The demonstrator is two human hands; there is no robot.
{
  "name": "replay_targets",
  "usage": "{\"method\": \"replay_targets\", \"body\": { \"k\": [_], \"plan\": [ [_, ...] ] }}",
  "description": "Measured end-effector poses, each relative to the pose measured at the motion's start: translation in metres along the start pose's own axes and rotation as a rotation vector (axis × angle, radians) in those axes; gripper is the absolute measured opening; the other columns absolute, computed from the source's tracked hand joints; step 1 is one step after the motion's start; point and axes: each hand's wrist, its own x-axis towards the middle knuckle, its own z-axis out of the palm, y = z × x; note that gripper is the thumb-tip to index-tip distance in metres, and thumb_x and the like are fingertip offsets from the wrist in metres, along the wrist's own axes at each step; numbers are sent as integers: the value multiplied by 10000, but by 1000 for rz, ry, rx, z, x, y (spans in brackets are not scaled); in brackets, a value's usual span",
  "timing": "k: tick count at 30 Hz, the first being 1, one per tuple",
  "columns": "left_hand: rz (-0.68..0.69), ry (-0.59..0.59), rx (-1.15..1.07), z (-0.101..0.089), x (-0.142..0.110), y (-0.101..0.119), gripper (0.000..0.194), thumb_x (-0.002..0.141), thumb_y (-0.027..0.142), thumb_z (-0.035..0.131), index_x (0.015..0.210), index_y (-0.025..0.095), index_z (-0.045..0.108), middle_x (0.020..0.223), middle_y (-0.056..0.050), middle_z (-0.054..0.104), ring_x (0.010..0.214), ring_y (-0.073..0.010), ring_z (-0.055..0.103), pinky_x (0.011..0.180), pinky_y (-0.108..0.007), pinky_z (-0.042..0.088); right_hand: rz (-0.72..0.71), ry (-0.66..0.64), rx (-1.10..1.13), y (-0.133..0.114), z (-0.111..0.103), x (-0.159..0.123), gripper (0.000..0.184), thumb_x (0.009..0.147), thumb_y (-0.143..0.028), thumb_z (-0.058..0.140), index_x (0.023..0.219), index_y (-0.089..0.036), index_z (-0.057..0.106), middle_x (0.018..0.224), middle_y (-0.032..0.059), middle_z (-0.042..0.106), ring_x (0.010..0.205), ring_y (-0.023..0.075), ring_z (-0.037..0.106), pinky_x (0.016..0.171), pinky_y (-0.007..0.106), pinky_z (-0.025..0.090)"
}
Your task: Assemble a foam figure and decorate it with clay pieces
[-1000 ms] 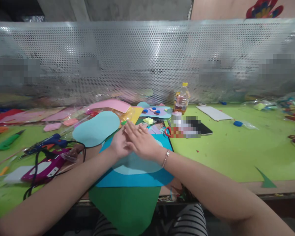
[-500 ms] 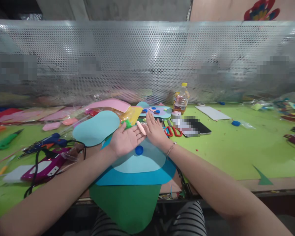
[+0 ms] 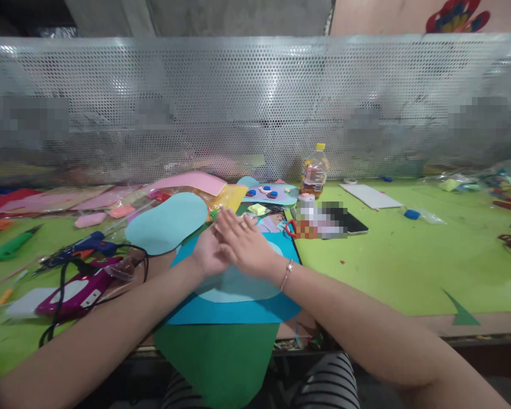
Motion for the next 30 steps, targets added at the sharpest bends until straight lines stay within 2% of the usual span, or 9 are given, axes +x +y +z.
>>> {"method": "replay_targets", "body": {
  "k": [4, 8, 10, 13, 16, 19, 23, 26, 30],
  "plan": [
    [-103, -174, -7, 3, 2, 1, 311, 890, 362, 416, 1053, 170, 598, 1149, -104, 607, 1123, -219, 536, 961, -367, 409, 294, -4, 97, 36, 5, 0, 602, 947, -444, 100, 1466, -140, 85, 1523, 103, 122, 1403, 205, 49, 1115, 497, 129],
    [-35, -140, 130, -2, 6, -2, 118, 851, 209, 529, 853, 147, 630, 915, -84, 658, 906, -163, 618, 915, -326, 434, 385, 45, 282, 47, 5, 1, 599, 937, -476, 137, 1460, -184, 158, 1502, 99, 219, 1396, 218, 126, 1109, 511, 133],
    [-12, -106, 196, -5, 6, -1, 107, 837, 193, 552, 855, 136, 640, 858, -79, 664, 836, -152, 628, 876, -323, 454, 390, 129, 352, 47, 4, 1, 568, 937, -466, 171, 1431, -201, 263, 1465, 95, 313, 1379, 217, 200, 1112, 492, 151],
    [26, -61, 247, -9, 7, 2, 124, 795, 221, 616, 868, 129, 657, 821, -69, 669, 800, -143, 627, 839, -308, 463, 347, 250, 412, 49, -1, 0, 491, 938, -428, 237, 1319, -194, 439, 1349, 104, 465, 1277, 213, 384, 1069, 435, 283],
    [80, -69, 237, -12, 8, 6, 118, 723, 239, 692, 745, 129, 656, 787, -51, 660, 797, -139, 611, 837, -303, 451, 252, 250, 425, 49, -6, -2, 394, 925, -398, 319, 1180, -192, 536, 1179, 104, 567, 1118, 219, 508, 972, 416, 392],
    [116, -60, 228, -16, 9, 6, 128, 672, 242, 734, 686, 154, 642, 771, -22, 644, 805, -129, 590, 816, -279, 431, 232, 187, 477, 41, -10, -2, 320, 901, -395, 399, 1092, -189, 553, 1070, 93, 581, 1018, 205, 545, 881, 383, 453],
    [150, -45, 211, -13, 8, 6, 156, 640, 226, 757, 643, 169, 612, 698, 22, 600, 690, -82, 548, 697, -217, 408, 307, 160, 653, 28, -9, 0, 305, 829, -401, 531, 1044, -186, 513, 933, 61, 593, 866, 170, 582, 704, 307, 514],
    [180, -111, 229, -7, 4, 6, 224, 643, 227, 753, 564, 154, 556, 582, 35, 530, 572, -61, 488, 632, -210, 402, 321, 197, 718, 24, -5, 2, 266, 782, -369, 589, 970, -194, 518, 823, 28, 599, 754, 148, 585, 630, 281, 514],
    [193, -124, 232, -7, 4, 8, 214, 633, 210, 753, 561, 149, 559, 634, 31, 564, 649, -64, 543, 665, -197, 423, 352, 272, 644, 31, -5, 3, 180, 789, -343, 579, 877, -185, 575, 735, 23, 618, 671, 145, 585, 605, 285, 506]
  ]
}}
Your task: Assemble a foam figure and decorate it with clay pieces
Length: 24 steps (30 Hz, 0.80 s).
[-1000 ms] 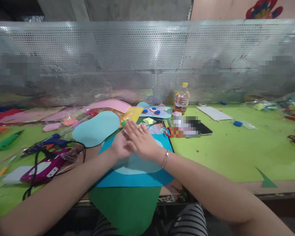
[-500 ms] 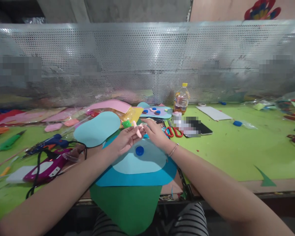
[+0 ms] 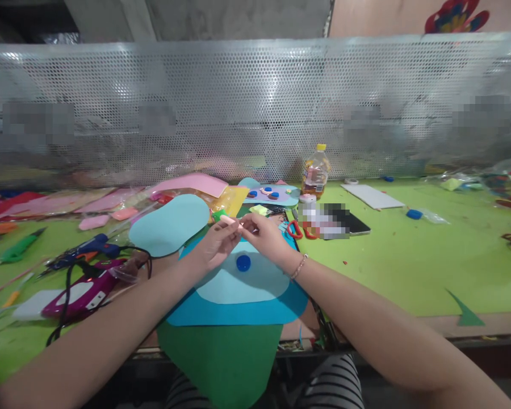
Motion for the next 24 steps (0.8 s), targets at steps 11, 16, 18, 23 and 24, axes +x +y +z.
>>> {"method": "replay_targets", "body": {
  "k": [11, 16, 18, 23, 24],
  "plan": [
    [-41, 172, 222, -13, 7, 2, 204, 549, 199, 792, 667, 140, 637, 675, -2, 644, 631, -89, 599, 727, -251, 477, 26, 63, 0, 22, -9, 5, 237, 819, -363, 546, 917, -183, 666, 879, 66, 638, 783, 176, 612, 693, 334, 524],
    [-71, 161, 219, -12, 6, 1, 230, 547, 229, 797, 704, 142, 655, 706, -11, 663, 624, -86, 591, 721, -267, 479, 21, 15, 49, 21, -8, 5, 236, 771, -369, 624, 902, -180, 676, 891, 67, 661, 813, 185, 622, 723, 337, 524],
    [-70, 164, 212, -13, 7, 0, 246, 535, 234, 805, 703, 137, 653, 695, -10, 660, 630, -88, 595, 731, -272, 480, 20, 3, 65, 22, -9, 6, 236, 758, -366, 642, 890, -174, 683, 869, 67, 670, 822, 189, 626, 731, 332, 522],
    [-66, 167, 181, -14, 8, -2, 263, 499, 214, 819, 684, 133, 650, 684, -4, 658, 663, -91, 602, 749, -261, 476, 20, -3, 85, 25, -8, 6, 237, 745, -365, 657, 877, -172, 698, 833, 66, 674, 784, 185, 633, 696, 314, 528],
    [-68, 165, 179, -15, 8, -2, 257, 495, 210, 819, 670, 133, 648, 667, 1, 651, 655, -89, 598, 746, -259, 475, 21, -4, 86, 26, -8, 6, 231, 742, -362, 659, 871, -175, 699, 827, 65, 672, 774, 184, 634, 687, 312, 530]
  ]
}}
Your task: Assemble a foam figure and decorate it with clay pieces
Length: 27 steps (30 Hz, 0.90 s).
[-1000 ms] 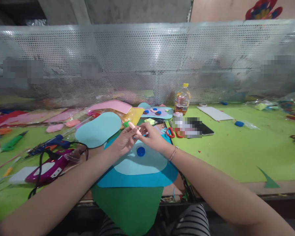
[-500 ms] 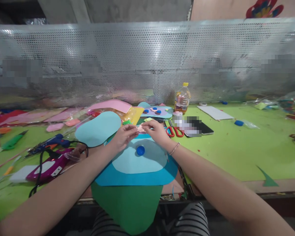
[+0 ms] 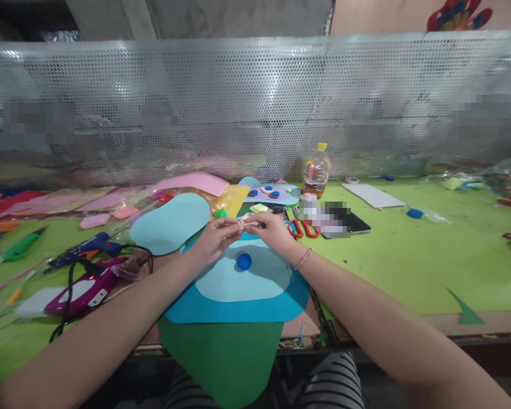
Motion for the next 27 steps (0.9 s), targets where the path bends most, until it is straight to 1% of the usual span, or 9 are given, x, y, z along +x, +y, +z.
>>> {"method": "replay_targets", "body": {
  "k": [3, 5, 9, 13, 18, 23, 27],
  "plan": [
    [-10, -5, 11, -1, 0, 0, 238, 499, 210, 816, 648, 135, 647, 632, 10, 635, 626, -79, 584, 719, -248, 477, 15, -15, 20, 0, 1, 0, 216, 741, -348, 659, 871, -180, 698, 833, 64, 674, 775, 188, 643, 687, 312, 534],
    [-11, -12, 11, -2, 1, 0, 233, 504, 213, 816, 653, 138, 653, 640, 10, 636, 628, -77, 584, 709, -240, 478, 24, -27, 25, 0, 1, 0, 227, 746, -338, 654, 908, -183, 691, 881, 68, 684, 801, 193, 648, 707, 317, 532],
    [-7, -26, 5, -5, 4, -3, 232, 519, 226, 813, 690, 145, 678, 679, 4, 649, 637, -74, 588, 709, -230, 480, -23, -28, -26, 1, 1, 0, 257, 750, -304, 650, 980, -192, 674, 974, 73, 684, 855, 190, 637, 739, 313, 519],
    [-2, -11, 26, -6, 5, -4, 256, 518, 219, 814, 732, 139, 699, 687, -4, 655, 622, -68, 585, 704, -222, 481, -52, -27, -56, 2, 0, 0, 220, 754, -273, 641, 954, -193, 684, 940, 67, 685, 836, 184, 633, 703, 293, 516],
    [19, 64, 19, -6, 5, -2, 257, 513, 240, 816, 708, 131, 689, 688, -16, 665, 630, -80, 602, 697, -223, 492, 60, 0, 3, -2, -1, -1, 238, 736, -290, 661, 952, -195, 693, 922, 59, 704, 765, 184, 655, 704, 311, 534],
    [27, 95, 9, -7, 7, -2, 255, 532, 263, 809, 709, 128, 684, 673, -22, 672, 609, -85, 614, 671, -218, 504, 126, -18, 80, -4, -3, -1, 270, 735, -296, 661, 980, -188, 701, 967, 63, 710, 818, 207, 672, 760, 337, 545],
    [31, 101, -84, -6, 9, 1, 206, 537, 215, 807, 670, 132, 673, 648, -7, 665, 600, -75, 611, 647, -189, 507, 141, -9, 105, -2, -2, 0, 286, 726, -292, 665, 987, -186, 708, 988, 59, 709, 859, 225, 672, 801, 371, 548]
  ]
}}
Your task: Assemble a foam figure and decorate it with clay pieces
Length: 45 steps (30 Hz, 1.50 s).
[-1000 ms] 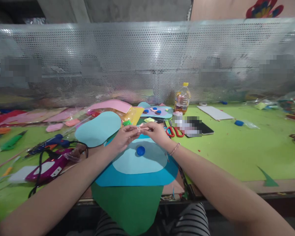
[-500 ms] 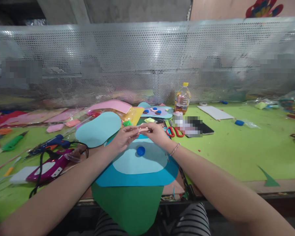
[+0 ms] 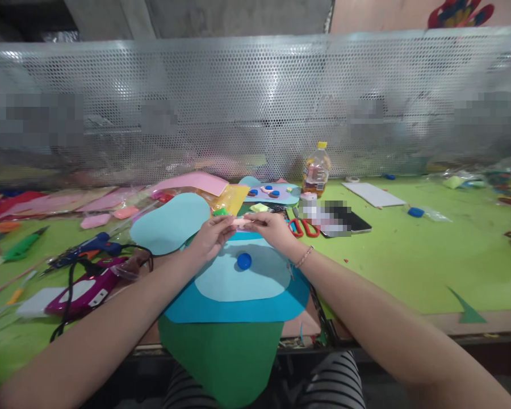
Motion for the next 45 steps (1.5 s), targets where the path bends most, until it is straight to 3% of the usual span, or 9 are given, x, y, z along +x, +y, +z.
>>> {"method": "replay_targets", "body": {
  "k": [5, 11, 17, 24, 29, 38, 45],
  "plan": [
    [-2, -36, -135, 3, -1, 4, 191, 566, 111, 775, 726, 138, 675, 657, 11, 661, 607, -49, 611, 652, -141, 504, 56, -4, 92, -4, 1, -1, 325, 693, -323, 691, 979, -170, 716, 926, 50, 723, 845, 235, 679, 802, 395, 561],
    [14, -5, -162, 1, 0, 4, 136, 645, 189, 746, 728, 122, 661, 655, -5, 662, 603, -53, 612, 639, -141, 509, 85, -40, 176, -6, 3, -1, 399, 657, -341, 715, 1009, -154, 704, 969, 47, 713, 850, 231, 680, 829, 413, 560],
    [7, 31, -129, 1, 1, 5, 173, 620, 229, 771, 677, 128, 642, 573, 21, 620, 549, -41, 583, 587, -127, 499, 97, -85, 225, -4, 4, -1, 432, 637, -336, 738, 1036, -175, 696, 951, 39, 714, 834, 241, 687, 812, 425, 572],
    [42, -13, -37, -1, 0, 4, 280, 591, 347, 780, 720, 122, 675, 609, 1, 626, 561, -51, 567, 571, -147, 470, 72, -125, 195, -1, 5, -2, 452, 646, -321, 737, 1069, -173, 678, 825, 34, 728, 799, 229, 693, 774, 396, 586],
    [56, -16, 96, 2, -3, 3, 364, 562, 409, 780, 788, 143, 674, 674, -4, 632, 599, -74, 563, 565, -179, 427, 52, -154, 144, -4, 5, -3, 451, 678, -293, 705, 1112, -177, 657, 857, 40, 726, 828, 231, 688, 776, 386, 578],
    [89, -12, 298, 4, -7, 1, 263, 604, 366, 741, 719, 169, 611, 833, -22, 639, 732, -127, 581, 640, -221, 415, -48, -166, -4, -5, 5, -5, 365, 744, -267, 632, 1094, -170, 665, 773, 19, 725, 714, 172, 679, 707, 326, 581],
    [46, -10, 207, 4, -6, 1, 298, 564, 367, 773, 712, 168, 608, 761, -8, 627, 711, -121, 579, 667, -239, 421, -62, -188, 4, -5, 6, -5, 370, 755, -247, 607, 1116, -182, 655, 774, 16, 719, 725, 162, 676, 703, 313, 579]
  ]
}}
